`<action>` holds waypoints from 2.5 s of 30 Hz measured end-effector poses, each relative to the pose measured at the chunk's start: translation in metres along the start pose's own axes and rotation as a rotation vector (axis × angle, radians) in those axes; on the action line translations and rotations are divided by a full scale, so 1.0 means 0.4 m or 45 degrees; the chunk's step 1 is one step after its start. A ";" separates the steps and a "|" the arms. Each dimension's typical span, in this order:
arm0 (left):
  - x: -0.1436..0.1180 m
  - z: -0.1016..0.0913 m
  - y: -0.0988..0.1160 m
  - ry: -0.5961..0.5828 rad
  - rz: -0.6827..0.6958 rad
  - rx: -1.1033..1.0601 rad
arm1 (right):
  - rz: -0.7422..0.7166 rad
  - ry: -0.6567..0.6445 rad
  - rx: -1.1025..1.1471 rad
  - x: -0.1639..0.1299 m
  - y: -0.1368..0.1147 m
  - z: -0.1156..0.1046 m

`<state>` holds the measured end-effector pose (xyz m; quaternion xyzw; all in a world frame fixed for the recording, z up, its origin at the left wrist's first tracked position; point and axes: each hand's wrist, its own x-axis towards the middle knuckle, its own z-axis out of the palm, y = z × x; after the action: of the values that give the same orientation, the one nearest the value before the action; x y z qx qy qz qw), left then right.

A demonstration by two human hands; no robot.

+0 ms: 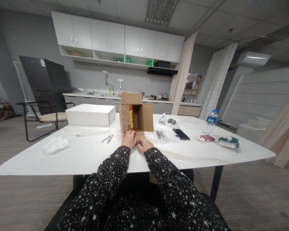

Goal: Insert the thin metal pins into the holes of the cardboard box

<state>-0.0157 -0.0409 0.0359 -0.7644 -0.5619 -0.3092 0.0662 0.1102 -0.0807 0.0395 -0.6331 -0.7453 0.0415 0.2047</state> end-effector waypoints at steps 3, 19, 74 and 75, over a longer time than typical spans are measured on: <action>0.000 -0.001 0.000 0.010 0.010 -0.006 | 0.011 -0.007 0.017 -0.002 -0.003 -0.004; -0.002 0.002 -0.004 -0.004 0.036 -0.038 | 0.013 -0.007 0.031 -0.002 -0.002 -0.004; -0.005 -0.005 0.005 0.014 0.163 0.038 | -0.050 0.003 0.038 0.017 0.024 0.026; -0.005 -0.006 0.006 0.009 0.152 0.038 | -0.050 0.000 0.041 0.016 0.023 0.025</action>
<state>-0.0149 -0.0445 0.0371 -0.7942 -0.5198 -0.2990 0.0980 0.1144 -0.0707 0.0292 -0.6149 -0.7569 0.0495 0.2157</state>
